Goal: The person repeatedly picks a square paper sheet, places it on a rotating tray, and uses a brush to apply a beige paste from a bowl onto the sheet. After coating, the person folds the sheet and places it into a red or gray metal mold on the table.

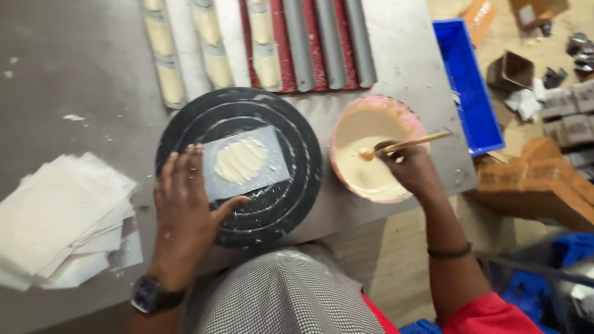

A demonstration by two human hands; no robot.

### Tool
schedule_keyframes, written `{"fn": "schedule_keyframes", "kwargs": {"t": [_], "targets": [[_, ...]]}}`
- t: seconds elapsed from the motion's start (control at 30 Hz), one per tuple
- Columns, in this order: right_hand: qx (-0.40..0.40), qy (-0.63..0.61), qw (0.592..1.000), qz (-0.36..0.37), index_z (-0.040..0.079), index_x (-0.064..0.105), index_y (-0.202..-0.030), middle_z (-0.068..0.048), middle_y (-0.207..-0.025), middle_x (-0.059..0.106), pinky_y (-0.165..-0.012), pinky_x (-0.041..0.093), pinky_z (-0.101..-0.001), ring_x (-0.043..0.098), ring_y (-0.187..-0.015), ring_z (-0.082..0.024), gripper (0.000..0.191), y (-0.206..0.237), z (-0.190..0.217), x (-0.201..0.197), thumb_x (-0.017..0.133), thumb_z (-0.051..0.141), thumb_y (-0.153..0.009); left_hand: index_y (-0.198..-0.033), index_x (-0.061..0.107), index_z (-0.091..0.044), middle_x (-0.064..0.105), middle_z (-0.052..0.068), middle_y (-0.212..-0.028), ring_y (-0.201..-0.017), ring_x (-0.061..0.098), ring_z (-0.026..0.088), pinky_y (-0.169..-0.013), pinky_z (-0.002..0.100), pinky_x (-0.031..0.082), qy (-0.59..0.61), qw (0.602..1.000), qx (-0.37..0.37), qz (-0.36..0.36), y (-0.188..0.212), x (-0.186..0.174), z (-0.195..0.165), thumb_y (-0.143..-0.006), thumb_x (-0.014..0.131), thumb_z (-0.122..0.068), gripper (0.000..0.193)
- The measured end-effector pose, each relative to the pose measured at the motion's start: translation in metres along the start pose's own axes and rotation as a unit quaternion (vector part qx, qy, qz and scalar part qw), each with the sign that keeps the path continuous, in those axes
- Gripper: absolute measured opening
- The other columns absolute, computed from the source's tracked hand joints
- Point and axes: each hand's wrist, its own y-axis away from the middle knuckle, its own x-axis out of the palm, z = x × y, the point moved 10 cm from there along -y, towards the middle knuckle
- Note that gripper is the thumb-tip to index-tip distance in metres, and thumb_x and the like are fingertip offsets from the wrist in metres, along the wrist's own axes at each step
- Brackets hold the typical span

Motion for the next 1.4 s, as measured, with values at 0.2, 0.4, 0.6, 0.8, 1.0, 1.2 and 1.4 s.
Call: {"fn": "schedule_keyframes", "kwargs": {"t": [0.2, 0.4, 0.6, 0.8, 1.0, 1.2, 1.4], "targets": [[-0.173, 0.153, 0.970, -0.081, 0.008, 0.080, -0.104, -0.010, -0.102, 0.076, -0.075, 0.056, -0.0347, 0.070, -0.089, -0.024, 0.015, 0.023, 0.024, -0.001, 0.074, 0.005, -0.091, -0.157, 0.035, -0.001, 0.040, 0.022, -0.160, -0.153, 0.028, 0.041, -0.124, 0.059, 0.021, 0.078, 0.995, 0.060, -0.036, -0.011, 0.007, 0.004, -0.082, 0.067, -0.066, 0.104], [-0.075, -0.314, 0.931, -0.172, 0.008, 0.070, -0.124, -0.007, -0.108, 0.069, -0.077, 0.051, -0.0328, 0.067, -0.096, -0.019, 0.022, 0.049, -0.042, -0.067, 0.068, 0.005, -0.102, -0.156, 0.030, -0.001, 0.034, 0.020, -0.163, -0.154, 0.021, 0.041, -0.123, 0.059, 0.015, 0.095, 0.991, 0.098, -0.015, -0.019, 0.017, -0.001, -0.064, 0.074, -0.068, 0.123], [0.037, -0.589, 0.803, -0.088, 0.007, 0.065, -0.123, -0.004, -0.101, 0.071, -0.069, 0.050, -0.0284, 0.065, -0.085, -0.016, 0.016, 0.029, -0.051, -0.011, 0.061, 0.013, -0.108, -0.158, 0.017, 0.003, 0.027, 0.022, -0.164, -0.153, 0.015, 0.044, -0.121, 0.061, 0.010, 0.052, 0.992, 0.114, -0.019, -0.018, 0.021, -0.004, -0.056, 0.076, -0.073, 0.140], [-0.081, -0.380, 0.919, 0.073, 0.001, 0.070, -0.120, -0.005, -0.104, 0.071, -0.076, 0.050, -0.0246, 0.059, -0.088, -0.008, 0.018, 0.015, 0.111, 0.097, 0.066, 0.012, -0.106, -0.158, 0.011, 0.000, 0.022, 0.019, -0.165, -0.154, 0.009, 0.038, -0.122, 0.057, 0.003, 0.032, 0.998, 0.024, 0.049, -0.014, 0.031, 0.011, -0.058, 0.075, -0.079, 0.143], [-0.320, -0.007, 0.946, 0.057, 0.007, 0.075, -0.101, -0.008, -0.094, 0.076, -0.065, 0.055, -0.0317, 0.071, -0.075, -0.020, 0.013, 0.023, 0.249, 0.141, 0.078, 0.016, -0.092, -0.158, 0.013, 0.000, 0.024, 0.012, -0.167, -0.156, 0.007, 0.032, -0.123, 0.056, 0.000, 0.061, 0.997, -0.008, 0.035, -0.006, 0.030, 0.014, -0.059, 0.077, -0.076, 0.141], [-0.283, 0.032, 0.959, 0.017, 0.009, 0.074, -0.100, -0.008, -0.096, 0.076, -0.066, 0.058, -0.0351, 0.074, -0.076, -0.022, 0.008, 0.004, 0.263, 0.132, 0.076, 0.014, -0.094, -0.158, 0.015, -0.001, 0.023, 0.011, -0.167, -0.156, 0.007, 0.031, -0.124, 0.055, 0.000, 0.064, 0.997, -0.002, 0.039, -0.009, 0.029, 0.018, -0.057, 0.078, -0.075, 0.140], [-0.394, 0.079, 0.915, -0.012, 0.009, 0.072, -0.097, -0.007, -0.102, 0.074, -0.077, 0.060, -0.0380, 0.073, -0.091, -0.025, 0.007, 0.023, 0.252, 0.136, 0.076, 0.006, -0.092, -0.158, 0.017, 0.000, 0.024, 0.011, -0.167, -0.156, 0.007, 0.031, -0.124, 0.055, 0.001, 0.062, 0.998, 0.013, 0.024, -0.008, 0.028, 0.016, -0.058, 0.077, -0.076, 0.139]]}}
